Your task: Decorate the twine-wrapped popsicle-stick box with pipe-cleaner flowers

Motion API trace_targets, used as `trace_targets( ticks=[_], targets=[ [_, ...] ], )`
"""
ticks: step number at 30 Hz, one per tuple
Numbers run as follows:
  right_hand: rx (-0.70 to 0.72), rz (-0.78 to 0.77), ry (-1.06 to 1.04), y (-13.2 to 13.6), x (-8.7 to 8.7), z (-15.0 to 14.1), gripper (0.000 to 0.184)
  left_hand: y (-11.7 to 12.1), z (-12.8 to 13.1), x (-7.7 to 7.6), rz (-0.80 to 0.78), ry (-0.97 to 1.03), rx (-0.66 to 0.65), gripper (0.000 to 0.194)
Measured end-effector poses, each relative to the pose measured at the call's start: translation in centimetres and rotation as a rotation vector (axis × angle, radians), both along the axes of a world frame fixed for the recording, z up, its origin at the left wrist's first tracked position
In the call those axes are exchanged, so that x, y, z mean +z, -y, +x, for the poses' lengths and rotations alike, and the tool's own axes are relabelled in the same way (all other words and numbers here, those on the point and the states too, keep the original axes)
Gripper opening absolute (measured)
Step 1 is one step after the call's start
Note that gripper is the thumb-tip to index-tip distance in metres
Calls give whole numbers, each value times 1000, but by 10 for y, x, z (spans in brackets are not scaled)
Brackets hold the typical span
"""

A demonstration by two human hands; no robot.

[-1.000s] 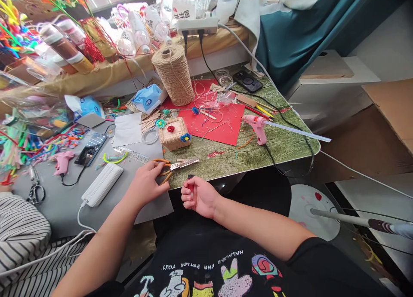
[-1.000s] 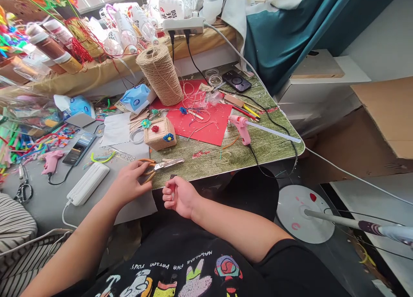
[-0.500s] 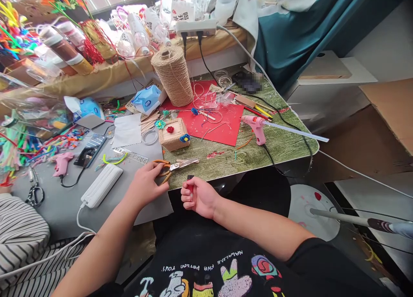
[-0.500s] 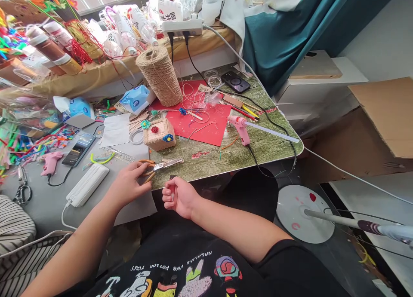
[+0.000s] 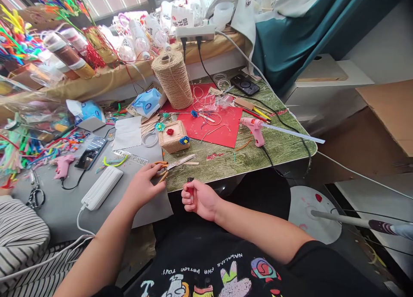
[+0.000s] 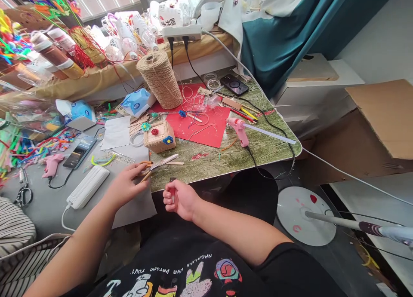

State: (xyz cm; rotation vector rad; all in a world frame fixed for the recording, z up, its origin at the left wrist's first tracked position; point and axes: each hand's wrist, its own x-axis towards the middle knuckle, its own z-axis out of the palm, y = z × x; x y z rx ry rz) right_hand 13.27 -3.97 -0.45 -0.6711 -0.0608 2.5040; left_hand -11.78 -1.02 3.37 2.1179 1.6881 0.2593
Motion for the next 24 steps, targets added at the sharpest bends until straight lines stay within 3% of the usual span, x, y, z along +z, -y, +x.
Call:
trace_targets(
  ticks=[4, 8, 11, 16, 24],
  targets=[
    [-160, 135, 121, -3, 7, 8, 28, 0, -14, 5, -109, 177, 96, 59],
    [-424, 464, 413, -22, 7, 21, 32, -1, -22, 3, -203, 363, 154, 57],
    [-540, 709, 598, -43, 2, 33, 27, 0, -20, 5, -251, 478, 174, 57],
    [-587, 823, 731, -69, 1, 46, 23, 2, -12, 12, -321, 544, 153, 57],
    [-532, 970, 643, -84, 23, 46, 36, 0, -7, 12, -341, 537, 136, 52]
  ],
)
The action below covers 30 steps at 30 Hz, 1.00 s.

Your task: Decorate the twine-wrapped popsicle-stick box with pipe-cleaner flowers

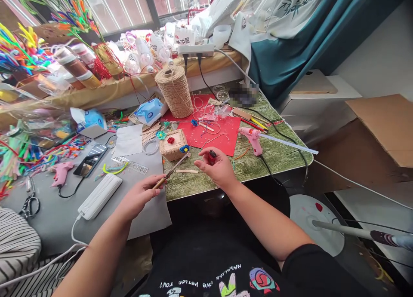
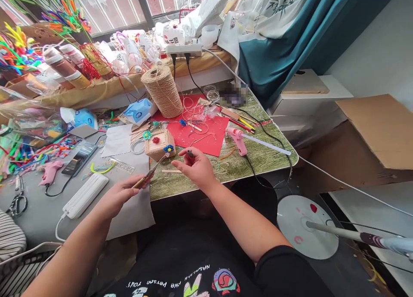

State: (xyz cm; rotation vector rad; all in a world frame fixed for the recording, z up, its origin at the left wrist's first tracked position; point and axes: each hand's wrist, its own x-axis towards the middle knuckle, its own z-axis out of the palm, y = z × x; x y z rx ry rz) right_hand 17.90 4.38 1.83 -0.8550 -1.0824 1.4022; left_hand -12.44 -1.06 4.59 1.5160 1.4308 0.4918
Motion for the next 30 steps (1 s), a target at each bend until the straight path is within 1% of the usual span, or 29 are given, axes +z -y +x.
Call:
trace_targets(
  ticks=[3, 6, 9, 11, 13, 15, 16, 18, 20, 21, 22, 24, 25, 27, 29, 30],
  targets=[
    [3, 12, -3, -6, 1, -4, 41, 0, 2, 2, -16, -22, -21, 55],
    [4, 22, 4, -6, -1, -7, 41, 0, 4, 3, -14, -33, -35, 56],
    [12, 74, 14, -3, -4, -4, 34, -1, 4, 3, -30, -30, -10, 56],
    [-7, 118, 87, -5, -7, 3, 27, -1, 3, 1, -44, -21, 13, 56],
    [-51, 162, 239, -15, -14, 15, 23, -1, 1, -1, -49, -14, 29, 56],
    [-135, 224, 468, -32, -23, 30, 18, -1, -1, -2, -27, -24, 30, 56],
    [-196, 268, 603, -42, -28, 37, 19, -1, -1, -3, -7, -40, 30, 56],
    [-314, 341, 858, -60, -38, 51, 30, 0, 0, -3, 50, -97, 26, 56],
    [-358, 372, 1033, -73, -46, 60, 41, 1, 5, -1, 112, -176, 14, 57],
    [-366, 388, 1077, -75, -48, 62, 44, 1, 8, 0, 142, -210, 4, 57],
    [-367, 412, 1087, -75, -49, 63, 45, 2, 12, 1, 171, -236, -6, 58],
    [-324, 485, 1002, -69, -47, 60, 41, 2, 20, 2, 210, -257, -23, 59],
    [-269, 518, 915, -64, -45, 58, 36, 2, 23, 2, 219, -254, -30, 59],
    [-111, 543, 710, -53, -40, 53, 29, 1, 28, -2, 218, -247, -40, 59],
    [36, 506, 539, -45, -36, 48, 31, 0, 32, -6, 214, -261, -43, 59],
    [87, 477, 481, -43, -35, 46, 33, -1, 33, -9, 218, -278, -41, 59]
  ],
)
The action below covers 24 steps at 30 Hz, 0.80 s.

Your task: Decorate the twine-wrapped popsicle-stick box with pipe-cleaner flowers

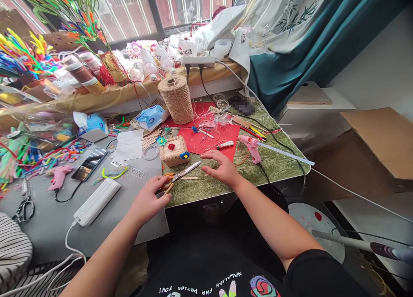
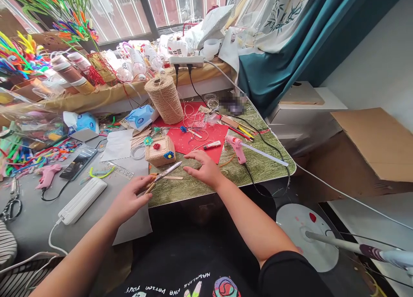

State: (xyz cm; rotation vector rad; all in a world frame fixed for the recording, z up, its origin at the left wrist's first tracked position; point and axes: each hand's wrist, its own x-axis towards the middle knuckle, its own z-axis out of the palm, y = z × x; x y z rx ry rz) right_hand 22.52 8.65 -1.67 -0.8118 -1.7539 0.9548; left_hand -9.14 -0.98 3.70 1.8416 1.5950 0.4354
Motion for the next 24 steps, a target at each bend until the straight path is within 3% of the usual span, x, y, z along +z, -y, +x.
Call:
trace_targets(
  ticks=[5, 11, 15, 17, 19, 24],
  targets=[
    [52, -128, -83, 2, -4, -3, 25, -4, 5, -8, 43, -99, 9, 58],
    [44, -130, -78, 2, -4, -3, 10, -5, 10, -6, 66, -140, -6, 56],
    [23, -88, -57, 2, -1, -2, 25, -5, 10, -6, 77, -147, -4, 56],
    [-30, -51, -92, 1, -1, 0, 25, -5, 9, -8, 78, -150, 2, 56],
    [-128, -33, -125, -1, -2, 2, 14, -5, 8, -9, 75, -147, 7, 56],
    [-319, -86, -147, -5, -8, 3, 21, -4, 8, -8, 67, -135, 12, 54]
  ],
)
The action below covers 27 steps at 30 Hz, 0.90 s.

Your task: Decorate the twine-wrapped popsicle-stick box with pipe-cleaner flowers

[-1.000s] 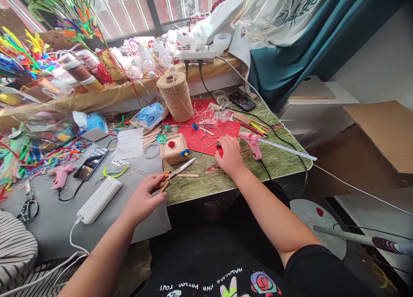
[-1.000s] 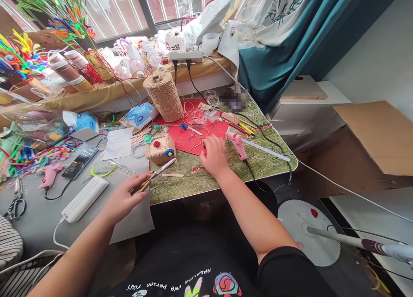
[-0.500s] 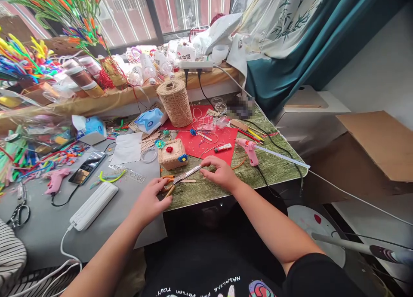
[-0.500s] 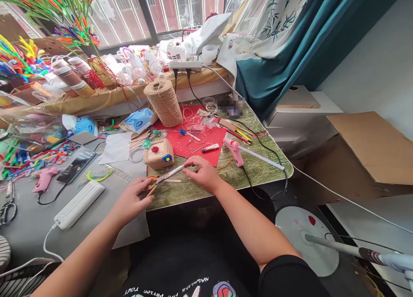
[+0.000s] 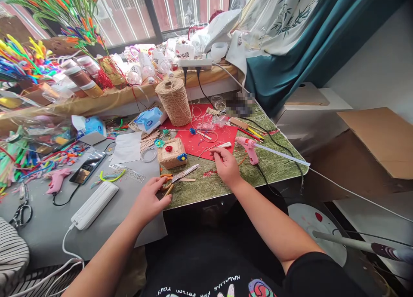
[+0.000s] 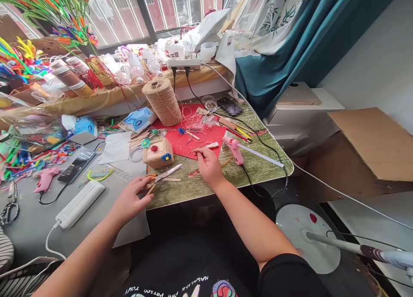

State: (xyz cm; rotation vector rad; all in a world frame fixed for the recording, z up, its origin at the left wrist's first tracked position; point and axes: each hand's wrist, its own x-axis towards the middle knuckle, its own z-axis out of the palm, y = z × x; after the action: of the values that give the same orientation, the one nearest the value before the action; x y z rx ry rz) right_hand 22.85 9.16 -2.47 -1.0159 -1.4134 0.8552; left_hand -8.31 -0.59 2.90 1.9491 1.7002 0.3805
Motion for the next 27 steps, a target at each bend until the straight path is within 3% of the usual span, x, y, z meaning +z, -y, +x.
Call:
trace_targets(
  ticks=[8, 15, 21, 27],
  targets=[
    [25, -24, 113, 0, -1, -2, 14, 0, 0, -2, 70, -22, -2, 56],
    [145, 29, 157, 1, -3, -3, 17, 3, -1, -9, 12, -78, 26, 62],
    [104, 23, 178, 0, -4, -3, 16, -1, -7, -17, 66, -93, -23, 50],
    [95, 34, 191, -1, -3, -3, 16, -4, -11, -19, 141, -126, -14, 51]
  ],
)
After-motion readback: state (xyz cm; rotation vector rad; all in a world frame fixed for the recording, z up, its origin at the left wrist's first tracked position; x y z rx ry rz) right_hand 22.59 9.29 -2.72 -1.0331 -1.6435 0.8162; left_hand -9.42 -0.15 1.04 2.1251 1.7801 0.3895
